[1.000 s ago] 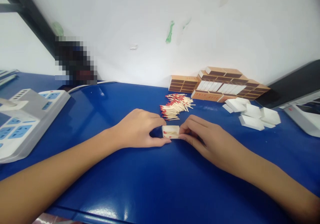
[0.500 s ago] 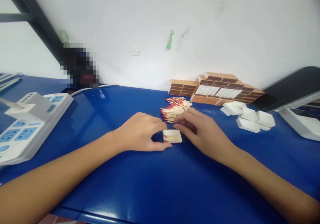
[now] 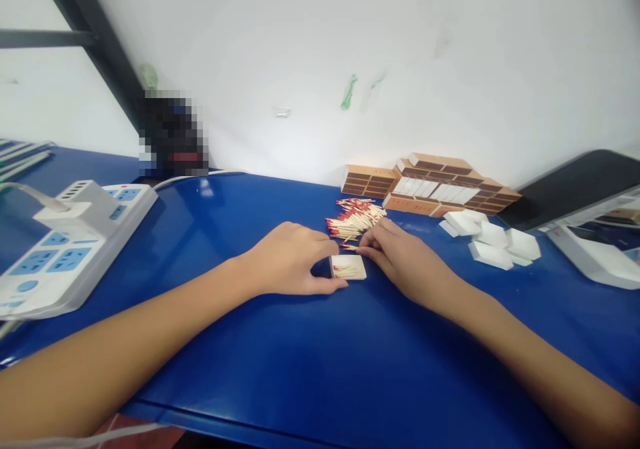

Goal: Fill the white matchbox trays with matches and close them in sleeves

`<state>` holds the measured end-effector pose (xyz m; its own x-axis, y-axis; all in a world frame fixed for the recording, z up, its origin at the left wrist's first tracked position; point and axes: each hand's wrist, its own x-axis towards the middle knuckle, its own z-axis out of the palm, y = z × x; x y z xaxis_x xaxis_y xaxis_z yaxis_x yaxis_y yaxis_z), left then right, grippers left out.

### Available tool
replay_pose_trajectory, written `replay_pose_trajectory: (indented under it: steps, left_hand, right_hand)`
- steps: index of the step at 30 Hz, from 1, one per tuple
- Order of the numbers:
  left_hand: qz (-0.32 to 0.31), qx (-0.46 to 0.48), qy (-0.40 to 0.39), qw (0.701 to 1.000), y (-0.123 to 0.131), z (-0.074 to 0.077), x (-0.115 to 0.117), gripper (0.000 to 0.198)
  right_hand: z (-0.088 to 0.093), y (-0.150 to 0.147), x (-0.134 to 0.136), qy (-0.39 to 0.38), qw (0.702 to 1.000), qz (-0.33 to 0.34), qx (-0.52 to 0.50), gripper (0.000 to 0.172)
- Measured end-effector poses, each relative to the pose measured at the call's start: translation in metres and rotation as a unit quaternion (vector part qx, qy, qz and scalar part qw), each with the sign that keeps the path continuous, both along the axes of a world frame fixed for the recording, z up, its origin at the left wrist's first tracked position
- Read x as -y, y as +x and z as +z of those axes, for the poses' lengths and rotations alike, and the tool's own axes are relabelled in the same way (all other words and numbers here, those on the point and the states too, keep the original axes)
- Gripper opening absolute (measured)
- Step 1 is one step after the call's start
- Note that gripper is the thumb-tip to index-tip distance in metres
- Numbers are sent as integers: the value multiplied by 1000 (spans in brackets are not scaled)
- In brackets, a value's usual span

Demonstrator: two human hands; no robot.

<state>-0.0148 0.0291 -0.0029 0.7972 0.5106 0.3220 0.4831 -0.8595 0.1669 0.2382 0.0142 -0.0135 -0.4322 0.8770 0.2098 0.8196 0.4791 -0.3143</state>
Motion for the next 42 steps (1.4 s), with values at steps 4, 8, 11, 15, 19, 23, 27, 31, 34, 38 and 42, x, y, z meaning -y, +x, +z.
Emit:
replay_pose_trajectory:
  steps: [4, 8, 11, 15, 19, 23, 27, 31, 34, 38, 42]
  left_hand:
    - [16, 1, -17, 1000, -1, 2, -3, 36]
    - [20, -6, -18, 1000, 0, 3, -3, 37]
    - [15, -7, -11, 1000, 0, 2, -2, 38]
    - [9, -2, 2, 1000, 0, 2, -1, 37]
    - [12, 3, -6, 1000, 0, 2, -2, 39]
    - [7, 3, -5, 1000, 0, 2, -2, 36]
    - [5, 6, 3, 1000, 0, 1, -1, 34]
    - [7, 5, 2, 1000, 0, 2, -1, 36]
    - [0, 8, -3, 1000, 0, 2, -2, 35]
    - [-5, 8, -3, 1000, 0, 1, -2, 34]
    - [-5, 8, 0, 1000, 0, 1, -2, 36]
  right_hand:
    - [8, 12, 4, 17, 1000, 4, -2, 13]
    - [21, 15, 14, 45, 999, 28, -11, 15]
    - [23, 4, 24, 27, 997, 63, 22, 15]
    - [20, -8, 31, 7, 996, 83, 31, 15]
    - [25, -1, 30, 8, 996, 86, -5, 8]
    - [25, 8, 30, -26, 995, 92, -25, 8]
    - [17, 5, 29, -46, 993, 92, -51, 9]
    - [16, 2, 29, -62, 991, 93, -72, 9]
    - [20, 1, 30, -75, 990, 83, -81, 11]
    - [19, 2, 30, -78, 991, 78, -80, 11]
    - [14, 5, 28, -68, 992, 73, -79, 11]
